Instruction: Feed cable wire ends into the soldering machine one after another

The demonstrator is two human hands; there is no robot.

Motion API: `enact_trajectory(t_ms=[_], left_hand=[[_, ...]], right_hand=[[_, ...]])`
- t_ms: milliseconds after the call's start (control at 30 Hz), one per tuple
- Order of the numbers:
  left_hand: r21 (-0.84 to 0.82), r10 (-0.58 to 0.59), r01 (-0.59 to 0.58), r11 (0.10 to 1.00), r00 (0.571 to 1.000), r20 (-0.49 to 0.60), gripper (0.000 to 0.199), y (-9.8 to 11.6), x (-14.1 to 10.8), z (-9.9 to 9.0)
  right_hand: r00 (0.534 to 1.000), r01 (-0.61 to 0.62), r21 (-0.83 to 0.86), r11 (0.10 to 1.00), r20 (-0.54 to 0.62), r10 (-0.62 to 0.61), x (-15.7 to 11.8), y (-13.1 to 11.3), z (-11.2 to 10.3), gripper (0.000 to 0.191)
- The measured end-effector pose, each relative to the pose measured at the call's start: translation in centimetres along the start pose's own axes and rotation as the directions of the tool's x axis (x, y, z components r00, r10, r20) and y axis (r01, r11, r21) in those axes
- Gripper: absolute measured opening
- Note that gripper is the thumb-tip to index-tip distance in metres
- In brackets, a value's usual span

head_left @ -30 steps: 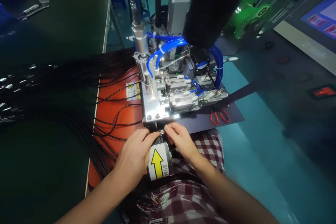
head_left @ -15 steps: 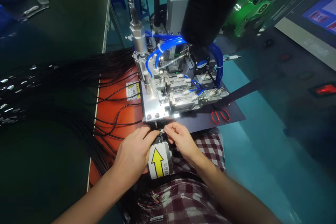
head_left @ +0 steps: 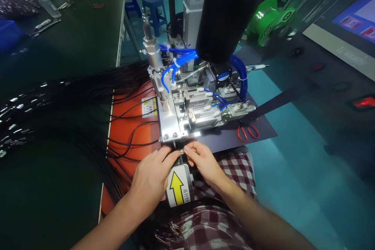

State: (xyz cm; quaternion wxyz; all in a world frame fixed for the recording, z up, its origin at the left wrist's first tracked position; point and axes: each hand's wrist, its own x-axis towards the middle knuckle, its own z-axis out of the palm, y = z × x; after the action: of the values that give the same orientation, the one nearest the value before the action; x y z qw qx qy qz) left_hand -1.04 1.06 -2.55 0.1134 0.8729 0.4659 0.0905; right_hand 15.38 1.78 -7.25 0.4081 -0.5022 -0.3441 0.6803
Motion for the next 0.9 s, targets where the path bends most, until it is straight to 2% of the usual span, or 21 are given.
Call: enact_trajectory(t_ms=[167,300,400,467,533,667,900], left_hand=[[0.054,-0.058,0.056,0.997,0.998,0.03,0.035,0.7,0.0,0.3],[-0.132,-0.097,0.094,0.987,0.995,-0.017,0.034,0.3,-0.6,0.2],[-0.211,-0.17,0.152,0.966,0.983,-0.069,0.034,-0.7,-2.5,-0.1],[-0.123,-0.187,0.177,0.976,0.979,-0.076,0.036,-1.3,-4.2,-0.4],[0.035,-0.17,0.171,0.985,0.984,-0.048,0.039,-1.6,-5.7,-0.6],[0.276,-0.182,0.175,0.945,0.983,0.002,0.045,-1.6,-6.8,-0.5],[0.334,-0.213,0.2,0.921,0.977,0.001,0.044,-1.2,-6.3,-0.6]], right_hand=[[0.999,0.023,0.017,1.0,-0.028,-0.022,0.0,0.3,0.3,0.03],[0.999,0.025,0.043,0.999,-0.024,-0.024,0.0,0.5,0.3,0.03],[0.999,0.035,0.017,0.999,-0.008,-0.035,0.0,0.5,0.2,0.03],[0.999,0.041,-0.002,0.999,-0.009,-0.041,0.0,0.5,0.1,0.03],[0.999,0.039,-0.02,0.999,-0.009,-0.039,0.0,0.5,0.1,0.03],[0.999,0.042,-0.035,0.998,-0.012,-0.043,0.0,0.4,0.2,0.03],[0.999,0.028,0.016,0.999,-0.035,-0.028,0.0,0.3,-0.9,0.039]])
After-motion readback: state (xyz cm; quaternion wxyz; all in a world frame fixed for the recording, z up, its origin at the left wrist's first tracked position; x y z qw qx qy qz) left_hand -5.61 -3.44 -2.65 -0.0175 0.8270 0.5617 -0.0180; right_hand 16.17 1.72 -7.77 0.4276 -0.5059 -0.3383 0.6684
